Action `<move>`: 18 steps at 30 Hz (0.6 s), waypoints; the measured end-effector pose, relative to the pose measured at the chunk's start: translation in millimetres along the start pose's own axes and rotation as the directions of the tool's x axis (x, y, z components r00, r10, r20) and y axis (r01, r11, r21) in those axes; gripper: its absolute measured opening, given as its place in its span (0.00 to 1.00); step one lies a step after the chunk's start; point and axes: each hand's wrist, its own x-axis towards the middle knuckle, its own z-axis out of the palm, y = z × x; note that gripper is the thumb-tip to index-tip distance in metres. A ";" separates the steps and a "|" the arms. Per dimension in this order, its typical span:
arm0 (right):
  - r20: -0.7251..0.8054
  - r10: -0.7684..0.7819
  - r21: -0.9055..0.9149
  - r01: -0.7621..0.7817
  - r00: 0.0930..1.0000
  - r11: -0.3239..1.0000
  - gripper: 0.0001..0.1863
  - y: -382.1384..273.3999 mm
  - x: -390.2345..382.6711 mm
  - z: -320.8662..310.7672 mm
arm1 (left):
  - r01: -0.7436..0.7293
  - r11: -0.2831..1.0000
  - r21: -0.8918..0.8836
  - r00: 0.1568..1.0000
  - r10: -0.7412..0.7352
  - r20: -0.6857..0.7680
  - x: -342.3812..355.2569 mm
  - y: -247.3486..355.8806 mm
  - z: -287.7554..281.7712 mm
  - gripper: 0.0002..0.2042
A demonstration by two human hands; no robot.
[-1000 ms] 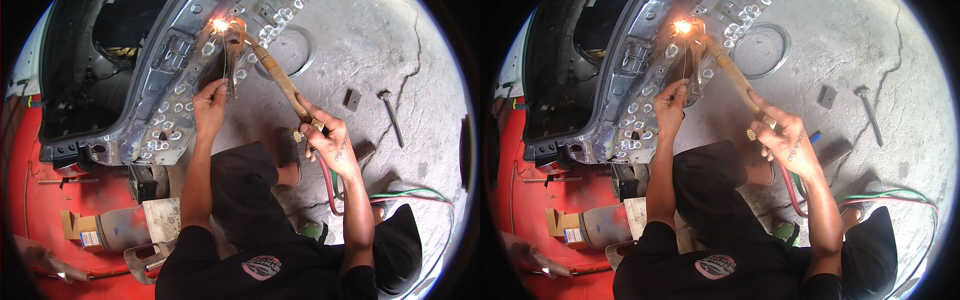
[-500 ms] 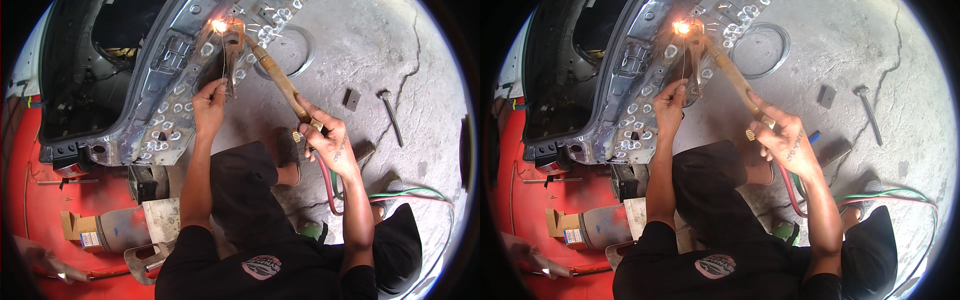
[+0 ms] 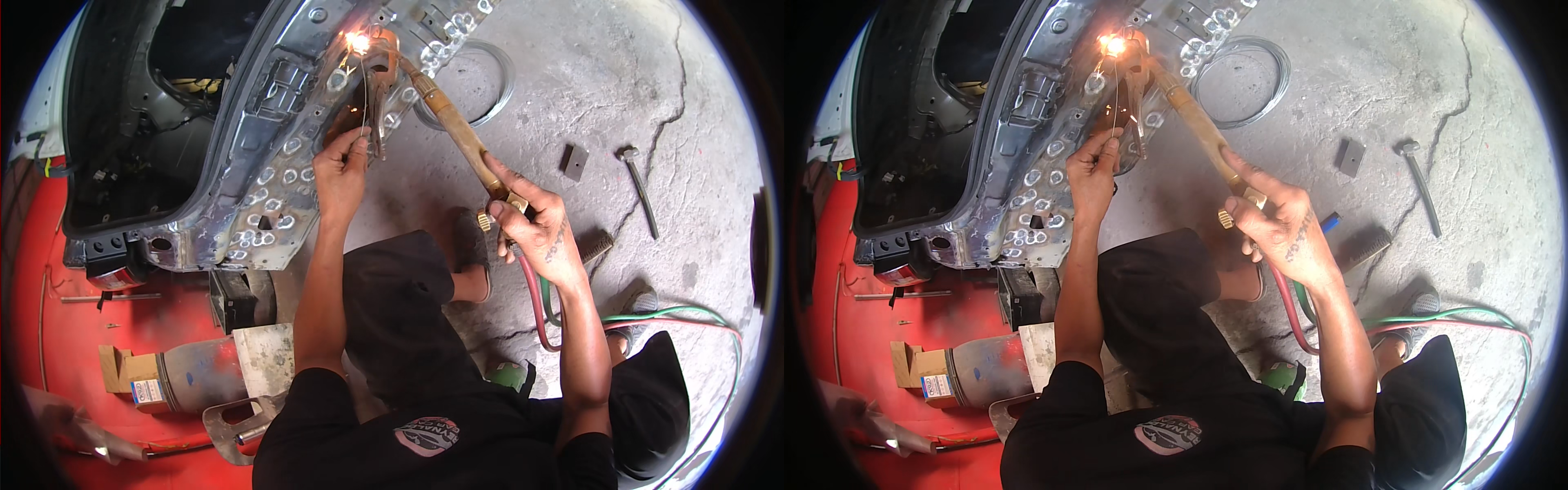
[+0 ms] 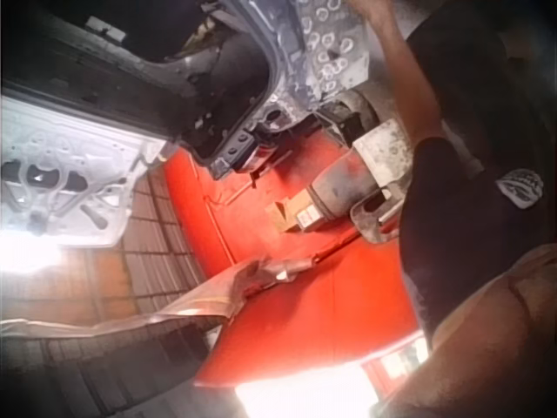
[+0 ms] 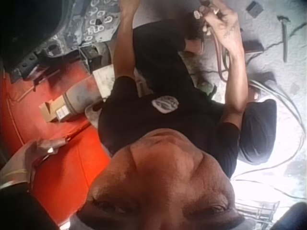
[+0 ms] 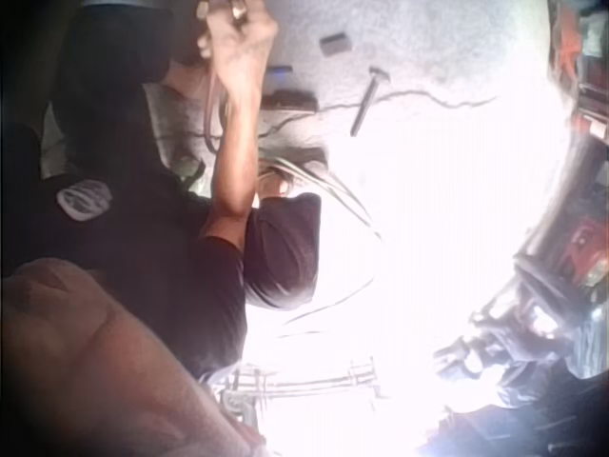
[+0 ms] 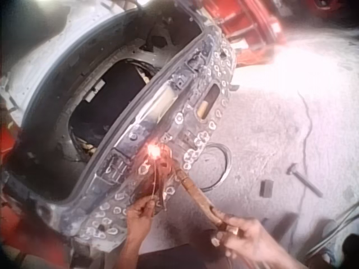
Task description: The person ignites a welding torch using a lighter, welds a metal section of a vehicle frame using the torch and filler wire, and brushes the welded area with a wire brush.
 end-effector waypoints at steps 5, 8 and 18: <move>0.002 0.000 0.009 0.000 1.000 1.000 0.31 0.6 -0.2 -0.6 | -0.001 1.000 0.028 1.000 0.001 -0.001 -0.2 4.6 1.2 0.09; -0.001 -0.001 0.004 0.001 1.000 1.000 0.31 -0.9 -0.5 -0.2 | 0.000 1.000 0.019 1.000 0.000 0.007 0.5 5.1 1.2 0.09; -0.002 0.009 0.007 -0.009 1.000 1.000 0.30 -1.3 -0.4 0.1 | 0.001 1.000 0.031 1.000 -0.001 0.004 0.3 5.4 0.2 0.09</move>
